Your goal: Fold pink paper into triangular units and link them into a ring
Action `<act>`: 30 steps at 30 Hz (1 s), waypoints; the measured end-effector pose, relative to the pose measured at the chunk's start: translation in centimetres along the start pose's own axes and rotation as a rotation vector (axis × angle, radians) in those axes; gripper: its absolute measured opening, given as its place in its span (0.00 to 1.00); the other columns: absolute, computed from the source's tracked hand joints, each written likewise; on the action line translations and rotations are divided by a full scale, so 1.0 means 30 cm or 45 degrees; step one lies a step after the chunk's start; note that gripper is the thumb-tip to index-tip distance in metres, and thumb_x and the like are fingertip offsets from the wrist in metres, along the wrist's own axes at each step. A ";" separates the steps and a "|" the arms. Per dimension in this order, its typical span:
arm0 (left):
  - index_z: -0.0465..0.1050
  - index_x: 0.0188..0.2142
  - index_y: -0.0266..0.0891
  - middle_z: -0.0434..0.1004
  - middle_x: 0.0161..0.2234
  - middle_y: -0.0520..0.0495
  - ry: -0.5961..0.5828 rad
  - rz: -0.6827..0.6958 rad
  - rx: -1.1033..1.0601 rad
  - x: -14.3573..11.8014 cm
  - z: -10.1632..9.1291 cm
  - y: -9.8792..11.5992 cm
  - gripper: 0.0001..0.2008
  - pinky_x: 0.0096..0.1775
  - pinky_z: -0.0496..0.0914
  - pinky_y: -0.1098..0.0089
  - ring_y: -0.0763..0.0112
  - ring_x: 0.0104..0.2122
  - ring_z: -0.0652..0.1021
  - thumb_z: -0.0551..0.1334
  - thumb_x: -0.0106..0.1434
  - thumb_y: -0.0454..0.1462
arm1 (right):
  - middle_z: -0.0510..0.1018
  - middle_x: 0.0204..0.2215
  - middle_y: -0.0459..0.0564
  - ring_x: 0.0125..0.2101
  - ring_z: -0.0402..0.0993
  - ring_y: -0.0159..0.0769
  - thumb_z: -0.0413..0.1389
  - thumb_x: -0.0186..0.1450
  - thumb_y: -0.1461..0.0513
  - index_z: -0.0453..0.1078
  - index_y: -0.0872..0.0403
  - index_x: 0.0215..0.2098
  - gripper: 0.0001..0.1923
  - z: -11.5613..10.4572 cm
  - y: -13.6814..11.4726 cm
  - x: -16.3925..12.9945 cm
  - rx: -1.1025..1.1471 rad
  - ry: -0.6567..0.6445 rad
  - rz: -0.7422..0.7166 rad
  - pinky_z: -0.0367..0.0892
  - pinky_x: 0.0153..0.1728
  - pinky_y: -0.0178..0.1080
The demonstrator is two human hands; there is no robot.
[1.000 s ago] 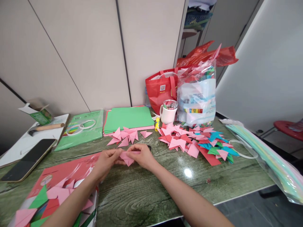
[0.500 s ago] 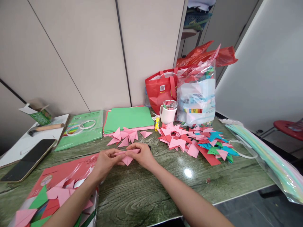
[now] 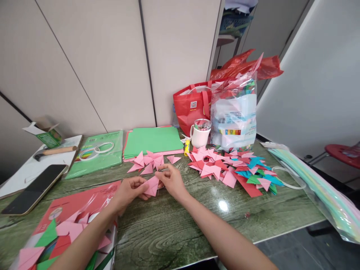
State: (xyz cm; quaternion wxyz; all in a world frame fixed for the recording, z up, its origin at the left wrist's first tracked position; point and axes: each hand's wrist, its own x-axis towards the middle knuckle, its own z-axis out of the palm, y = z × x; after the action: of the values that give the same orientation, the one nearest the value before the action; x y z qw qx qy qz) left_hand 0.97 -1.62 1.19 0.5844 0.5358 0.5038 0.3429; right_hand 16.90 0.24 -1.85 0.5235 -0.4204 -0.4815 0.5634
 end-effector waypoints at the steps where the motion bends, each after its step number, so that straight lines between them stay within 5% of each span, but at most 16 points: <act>1: 0.70 0.25 0.32 0.75 0.21 0.48 -0.016 -0.007 -0.022 0.000 0.003 -0.003 0.10 0.26 0.72 0.71 0.71 0.21 0.76 0.65 0.48 0.39 | 0.68 0.14 0.37 0.12 0.65 0.26 0.60 0.51 0.55 0.63 0.53 0.33 0.16 0.000 0.001 0.002 0.004 0.010 -0.006 0.61 0.14 0.29; 11: 0.66 0.25 0.34 0.74 0.25 0.49 0.068 0.018 -0.362 -0.005 0.012 0.004 0.12 0.32 0.73 0.64 0.69 0.25 0.77 0.64 0.50 0.41 | 0.71 0.27 0.43 0.28 0.69 0.29 0.62 0.50 0.60 0.65 0.54 0.31 0.14 0.013 -0.021 -0.028 -0.126 -0.179 -0.248 0.66 0.30 0.32; 19: 0.68 0.23 0.35 0.72 0.24 0.51 0.048 0.042 -0.292 -0.006 0.011 0.007 0.11 0.35 0.72 0.63 0.70 0.28 0.74 0.67 0.46 0.39 | 0.73 0.29 0.48 0.30 0.71 0.32 0.60 0.51 0.61 0.71 0.55 0.36 0.13 0.021 0.009 -0.023 -0.154 -0.153 -0.241 0.68 0.33 0.36; 24: 0.70 0.23 0.35 0.72 0.25 0.51 0.019 0.071 -0.331 -0.008 0.006 0.001 0.10 0.36 0.71 0.63 0.72 0.27 0.73 0.66 0.47 0.39 | 0.71 0.42 0.52 0.41 0.69 0.38 0.62 0.50 0.61 0.74 0.51 0.37 0.14 0.019 0.006 -0.025 -0.216 -0.148 -0.432 0.68 0.37 0.38; 30: 0.72 0.25 0.36 0.72 0.24 0.51 0.086 0.204 -0.115 -0.003 0.009 -0.001 0.09 0.35 0.70 0.68 0.72 0.27 0.73 0.64 0.49 0.41 | 0.76 0.35 0.51 0.37 0.71 0.36 0.58 0.56 0.64 0.75 0.50 0.37 0.10 0.012 -0.009 -0.029 -0.510 -0.116 -0.647 0.67 0.38 0.39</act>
State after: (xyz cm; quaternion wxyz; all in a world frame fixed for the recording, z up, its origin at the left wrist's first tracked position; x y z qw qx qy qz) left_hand 1.19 -1.78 1.16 0.5613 0.5357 0.4628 0.4286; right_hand 16.69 -0.66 -1.56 0.5321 -0.3558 -0.6953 0.3269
